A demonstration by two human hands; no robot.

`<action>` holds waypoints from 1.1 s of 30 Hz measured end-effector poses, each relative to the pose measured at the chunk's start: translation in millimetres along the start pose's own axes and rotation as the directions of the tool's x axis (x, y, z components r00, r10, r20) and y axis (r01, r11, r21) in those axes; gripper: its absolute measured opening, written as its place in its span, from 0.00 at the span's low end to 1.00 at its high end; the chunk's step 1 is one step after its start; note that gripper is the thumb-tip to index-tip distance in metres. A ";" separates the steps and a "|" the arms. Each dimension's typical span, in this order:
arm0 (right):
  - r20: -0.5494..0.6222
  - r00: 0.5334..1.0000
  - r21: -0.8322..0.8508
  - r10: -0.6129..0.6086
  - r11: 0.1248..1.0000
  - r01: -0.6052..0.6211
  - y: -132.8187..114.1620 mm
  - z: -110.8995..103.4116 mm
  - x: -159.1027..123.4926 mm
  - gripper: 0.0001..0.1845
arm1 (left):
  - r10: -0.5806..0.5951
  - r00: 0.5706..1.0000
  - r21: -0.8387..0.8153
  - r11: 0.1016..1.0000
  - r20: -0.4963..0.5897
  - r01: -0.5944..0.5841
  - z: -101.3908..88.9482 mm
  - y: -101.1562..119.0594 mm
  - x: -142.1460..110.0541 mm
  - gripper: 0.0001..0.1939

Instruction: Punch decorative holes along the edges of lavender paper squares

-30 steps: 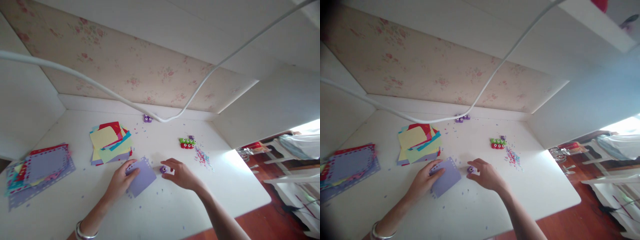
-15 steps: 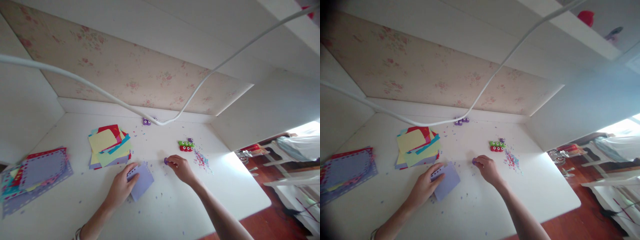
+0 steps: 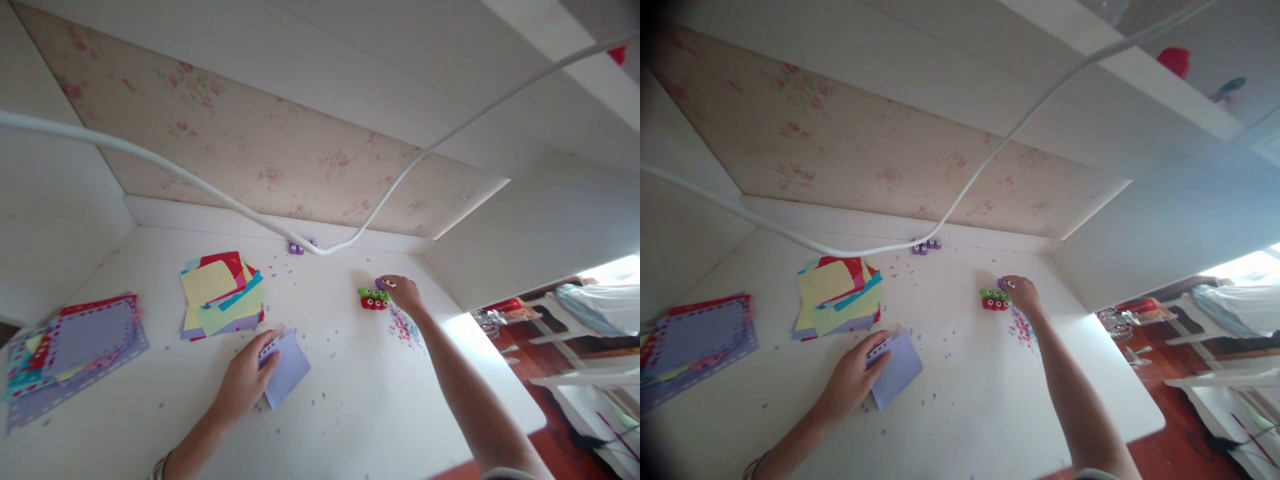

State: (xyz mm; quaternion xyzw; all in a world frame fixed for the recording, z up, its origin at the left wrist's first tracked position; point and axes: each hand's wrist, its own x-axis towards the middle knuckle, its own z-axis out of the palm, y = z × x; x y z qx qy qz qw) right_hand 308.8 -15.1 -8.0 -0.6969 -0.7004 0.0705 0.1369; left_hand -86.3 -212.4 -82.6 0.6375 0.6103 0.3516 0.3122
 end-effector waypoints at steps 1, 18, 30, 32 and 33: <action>0.021 1.000 -0.020 -0.011 1.000 0.012 2.3 1.6 3.0 0.12 | -0.004 1.000 -0.004 1.000 0.003 0.004 -0.1 0.0 0.0 0.17; 0.102 0.974 -0.042 -0.202 0.978 0.207 -57.5 30.7 24.8 0.18 | -0.052 0.997 -0.064 0.996 0.054 0.055 1.1 -1.3 0.7 0.19; 0.214 0.887 0.089 -0.410 0.912 0.400 -209.4 110.2 71.8 0.24 | -0.138 0.970 -0.259 0.947 0.199 0.188 -13.5 8.4 2.2 0.21; 0.213 0.888 0.090 -0.408 0.913 0.398 -212.9 111.4 72.8 0.21 | -0.160 0.963 -0.344 0.911 0.216 0.228 -17.0 7.4 3.8 0.21; 0.210 0.889 0.092 -0.407 0.913 0.397 -212.2 111.0 71.5 0.19 | -0.181 0.960 -0.372 0.893 0.215 0.252 -18.1 6.1 4.8 0.21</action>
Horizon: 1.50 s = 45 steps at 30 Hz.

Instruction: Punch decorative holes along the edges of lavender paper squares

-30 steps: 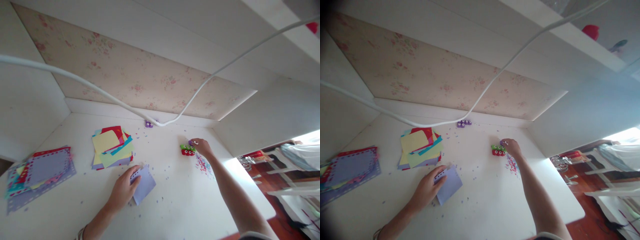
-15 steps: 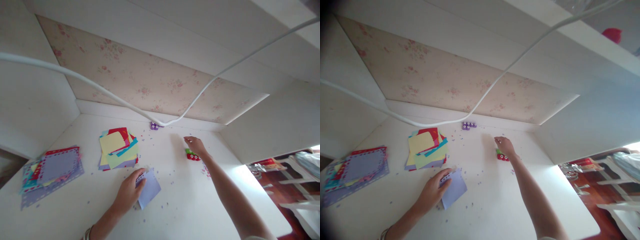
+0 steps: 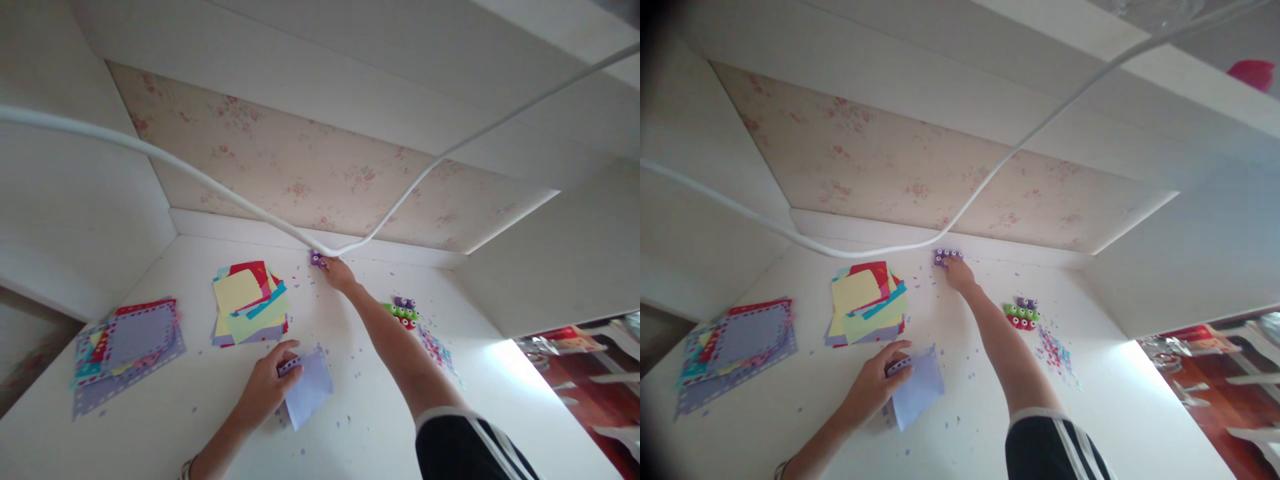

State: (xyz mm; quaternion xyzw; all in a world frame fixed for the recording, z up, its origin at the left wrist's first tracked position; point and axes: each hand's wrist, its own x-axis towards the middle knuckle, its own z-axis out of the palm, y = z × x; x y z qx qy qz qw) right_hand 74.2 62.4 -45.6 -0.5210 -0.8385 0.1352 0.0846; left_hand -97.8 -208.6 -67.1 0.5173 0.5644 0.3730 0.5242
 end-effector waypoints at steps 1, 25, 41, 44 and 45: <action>-0.005 1.000 0.003 0.001 1.000 -0.001 0.8 -0.2 -3.3 0.17 | -0.020 1.000 -0.020 1.000 -0.019 0.020 -1.4 -0.9 1.1 0.20; -0.024 0.946 0.888 0.324 0.441 -0.129 -49.1 36.0 -235.4 0.17 | 0.213 0.969 0.200 0.962 -0.125 -0.186 -3.1 -0.6 3.8 0.09; -0.049 0.962 0.890 0.268 0.450 -0.080 -51.8 27.2 -236.6 0.13 | 0.190 0.976 0.242 0.957 -0.107 -0.160 -1.7 1.9 1.4 0.12; -0.066 0.966 0.863 0.251 0.500 -0.071 -51.5 25.4 -236.7 0.13 | 0.193 0.976 0.245 0.956 -0.105 -0.163 -1.5 2.7 1.2 0.12; -0.071 0.967 0.853 0.246 0.517 -0.069 -51.3 24.8 -236.7 0.12 | 0.194 0.975 0.246 0.955 -0.104 -0.164 -1.4 2.8 1.1 0.12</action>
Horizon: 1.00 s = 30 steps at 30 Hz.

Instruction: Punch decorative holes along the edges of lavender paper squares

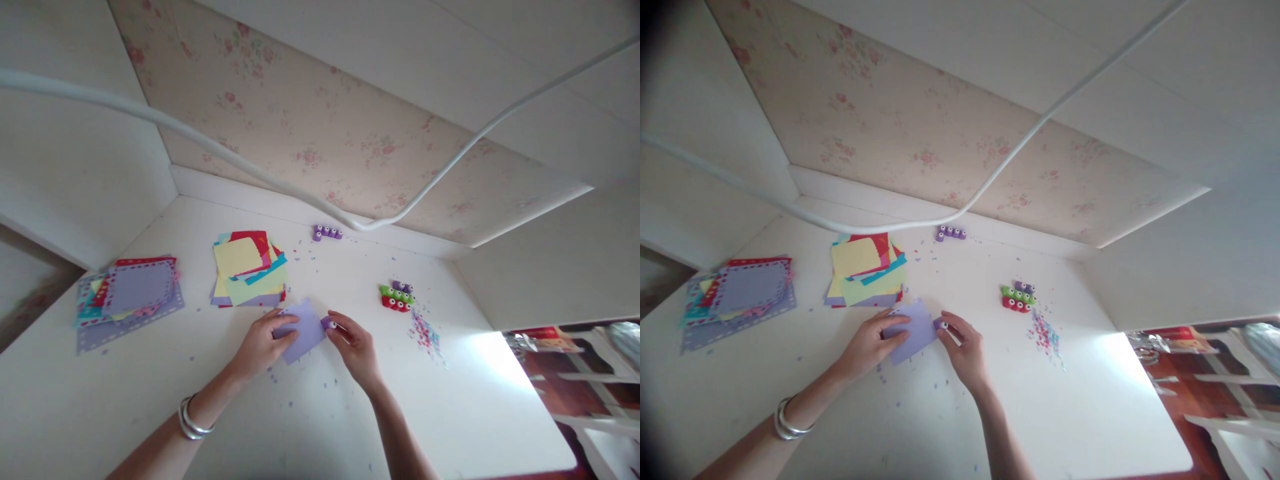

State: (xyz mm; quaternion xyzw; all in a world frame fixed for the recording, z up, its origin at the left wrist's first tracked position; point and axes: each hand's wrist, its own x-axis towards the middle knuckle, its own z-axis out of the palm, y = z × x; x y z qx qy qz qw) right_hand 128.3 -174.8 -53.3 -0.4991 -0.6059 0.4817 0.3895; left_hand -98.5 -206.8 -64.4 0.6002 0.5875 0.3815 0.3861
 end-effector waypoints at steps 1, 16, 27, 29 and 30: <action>0.003 1.000 -0.020 -0.006 1.000 0.006 -0.3 -0.4 0.1 0.12 | 0.003 1.000 0.000 1.000 0.003 -0.003 0.1 0.0 0.0 0.12; 0.050 0.998 -0.121 -0.036 0.992 0.042 3.4 0.8 -2.7 0.12 | 0.026 1.000 -0.020 0.999 0.012 -0.026 0.3 -0.2 -0.3 0.13; 0.146 0.979 -0.349 -0.145 0.918 0.188 4.7 2.0 -6.8 0.11 | 0.137 0.989 0.093 0.986 0.048 -0.141 10.4 -7.4 -2.9 0.15; 0.152 0.979 -0.371 -0.134 0.910 0.183 5.2 2.0 -9.1 0.12 | 0.182 0.981 0.133 0.973 0.071 -0.190 14.9 -10.0 -5.6 0.16; 0.148 0.981 -0.379 -0.127 0.909 0.175 4.9 2.1 -10.1 0.12 | 0.199 0.977 0.157 0.965 0.073 -0.208 17.1 -11.0 -7.2 0.16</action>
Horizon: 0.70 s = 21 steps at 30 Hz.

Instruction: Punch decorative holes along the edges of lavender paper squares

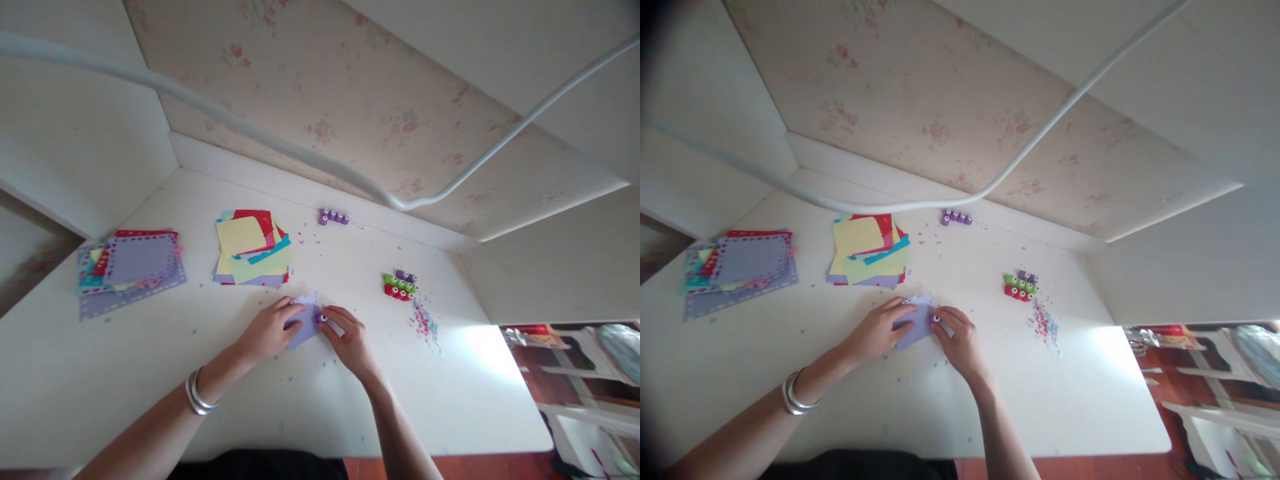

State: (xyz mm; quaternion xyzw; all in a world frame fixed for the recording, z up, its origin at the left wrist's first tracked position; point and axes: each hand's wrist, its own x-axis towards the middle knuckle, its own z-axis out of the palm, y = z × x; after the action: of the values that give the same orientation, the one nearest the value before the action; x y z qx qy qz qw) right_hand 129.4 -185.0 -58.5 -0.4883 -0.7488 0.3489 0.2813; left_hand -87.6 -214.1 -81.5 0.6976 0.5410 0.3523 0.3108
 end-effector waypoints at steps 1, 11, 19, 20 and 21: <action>-0.007 1.000 -0.003 0.012 1.000 -0.012 -0.8 0.1 -0.7 0.12 | 0.014 1.000 0.028 1.000 -0.011 -0.013 2.2 0.1 -1.7 0.16; -0.120 0.992 -0.050 0.033 0.998 -0.039 -5.1 1.5 7.8 0.12 | 0.097 0.993 0.310 0.948 -0.072 -0.070 3.3 20.9 -10.9 0.17; -0.088 0.992 -0.049 0.092 0.994 -0.097 -8.0 6.7 12.9 0.12 | 0.112 0.993 0.226 0.967 0.040 -0.118 3.2 18.2 -9.4 0.18; -0.088 0.992 -0.050 0.095 0.994 -0.100 -8.5 6.4 12.5 0.12 | 0.103 0.994 0.244 0.964 0.042 -0.110 3.6 18.4 -9.4 0.18; -0.087 0.991 -0.054 0.098 0.993 -0.103 -9.1 6.0 11.9 0.12 | 0.098 0.994 0.263 0.959 0.048 -0.108 3.8 18.8 -9.5 0.18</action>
State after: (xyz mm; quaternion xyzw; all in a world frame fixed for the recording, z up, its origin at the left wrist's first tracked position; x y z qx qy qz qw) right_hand 115.6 -177.9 -53.9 -0.5475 -0.7206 0.3198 0.2804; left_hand -76.0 -227.7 -69.8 0.7661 0.5408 0.2804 0.2051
